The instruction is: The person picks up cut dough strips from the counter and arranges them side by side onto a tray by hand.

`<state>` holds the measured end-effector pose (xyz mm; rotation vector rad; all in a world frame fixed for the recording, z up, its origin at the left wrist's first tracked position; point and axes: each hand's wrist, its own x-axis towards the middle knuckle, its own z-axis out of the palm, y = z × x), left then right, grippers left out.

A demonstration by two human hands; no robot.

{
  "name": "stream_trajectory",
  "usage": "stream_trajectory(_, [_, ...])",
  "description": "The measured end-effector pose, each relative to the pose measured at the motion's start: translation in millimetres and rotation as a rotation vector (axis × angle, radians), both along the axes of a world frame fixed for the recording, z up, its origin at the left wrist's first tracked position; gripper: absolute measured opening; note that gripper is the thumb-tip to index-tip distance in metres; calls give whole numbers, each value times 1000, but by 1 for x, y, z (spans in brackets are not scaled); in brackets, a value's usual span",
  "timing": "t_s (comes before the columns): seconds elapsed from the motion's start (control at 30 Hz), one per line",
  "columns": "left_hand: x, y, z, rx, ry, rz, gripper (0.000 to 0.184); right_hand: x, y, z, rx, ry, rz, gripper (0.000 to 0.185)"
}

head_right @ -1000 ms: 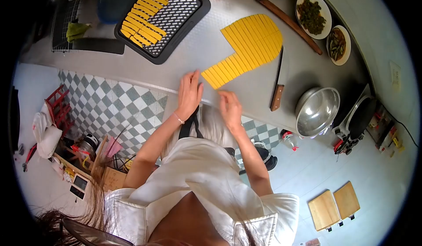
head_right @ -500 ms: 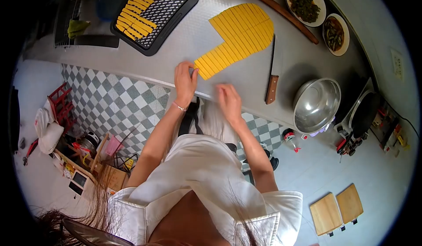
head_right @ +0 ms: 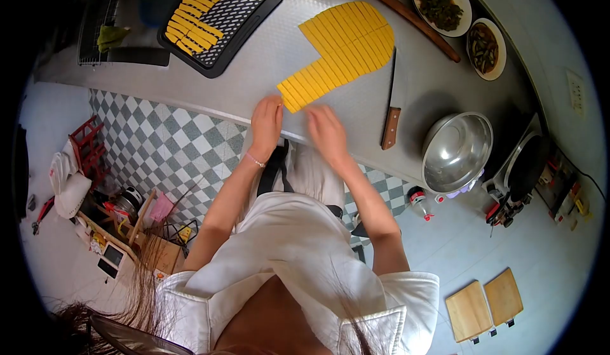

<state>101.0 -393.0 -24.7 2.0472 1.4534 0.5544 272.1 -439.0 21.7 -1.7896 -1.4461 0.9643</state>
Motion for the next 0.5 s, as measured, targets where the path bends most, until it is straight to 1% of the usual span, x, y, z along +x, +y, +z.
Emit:
stream_trajectory(0.07, [-3, -7, 8, -4, -2, -59, 20, 0, 20, 10, 29, -123, 111, 32])
stream_trajectory(0.17, [-8, -14, 19, 34, -35, -136, 19, 0, 42, -1, 117, -199, 325, 43])
stream_trajectory(0.27, [-10, -19, 18, 95, -77, -165, 19, 4, 51, -15, 203, -182, 447, 43])
stream_trajectory(0.33, [-10, -18, 23, 112, -77, -174, 20, 6, 54, -23, 244, -191, 466, 41])
stream_trajectory(0.43, [-9, -18, 36, 6, -60, -213, 19, 11, 47, -28, 277, -190, 492, 35])
stream_trajectory(0.5, [-9, -21, 47, -18, -113, -217, 18, 15, 38, -26, 251, -187, 530, 31])
